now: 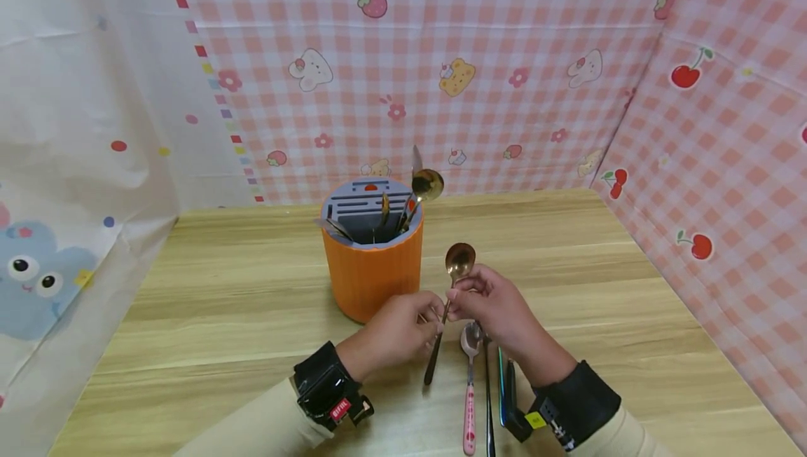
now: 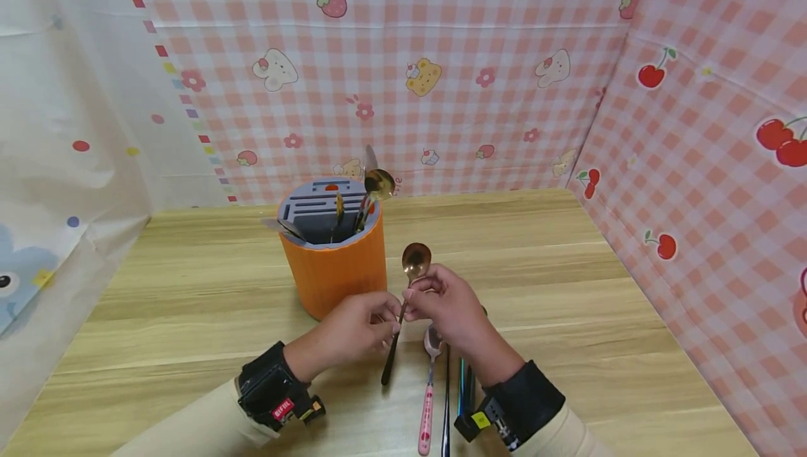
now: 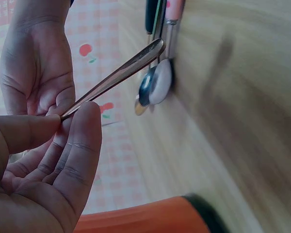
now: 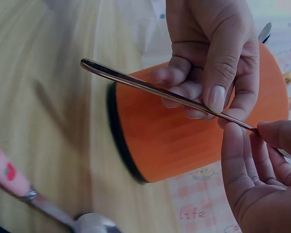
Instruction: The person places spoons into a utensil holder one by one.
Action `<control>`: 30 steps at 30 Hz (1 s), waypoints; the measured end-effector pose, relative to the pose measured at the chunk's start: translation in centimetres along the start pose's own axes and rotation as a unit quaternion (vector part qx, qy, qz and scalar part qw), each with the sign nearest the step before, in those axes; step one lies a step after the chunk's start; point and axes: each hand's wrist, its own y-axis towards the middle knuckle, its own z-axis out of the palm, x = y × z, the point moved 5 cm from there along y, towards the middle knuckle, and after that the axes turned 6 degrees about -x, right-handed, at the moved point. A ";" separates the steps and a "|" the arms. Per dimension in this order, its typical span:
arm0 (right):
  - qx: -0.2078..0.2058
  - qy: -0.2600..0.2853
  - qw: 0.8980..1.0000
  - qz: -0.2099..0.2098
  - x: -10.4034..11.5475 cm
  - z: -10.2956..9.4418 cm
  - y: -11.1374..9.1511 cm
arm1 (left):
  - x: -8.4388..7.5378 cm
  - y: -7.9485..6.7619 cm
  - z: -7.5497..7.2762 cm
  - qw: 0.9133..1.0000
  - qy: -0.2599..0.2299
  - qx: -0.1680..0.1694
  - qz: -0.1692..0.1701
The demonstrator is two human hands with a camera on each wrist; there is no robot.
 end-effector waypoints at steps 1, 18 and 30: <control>0.001 -0.002 1.000 -0.003 0.3 0.1 0.0 | -0.2 0.0 -0.2 1.000 0.001 -0.003 0.002; 0.000 -0.007 0.999 -0.046 3.8 0.9 0.3 | -1.8 -0.5 -2.2 0.999 -0.005 -0.025 0.024; -0.010 -0.023 0.998 -0.058 5.6 1.5 0.4 | -3.0 -1.1 -3.7 0.998 0.008 -0.046 0.029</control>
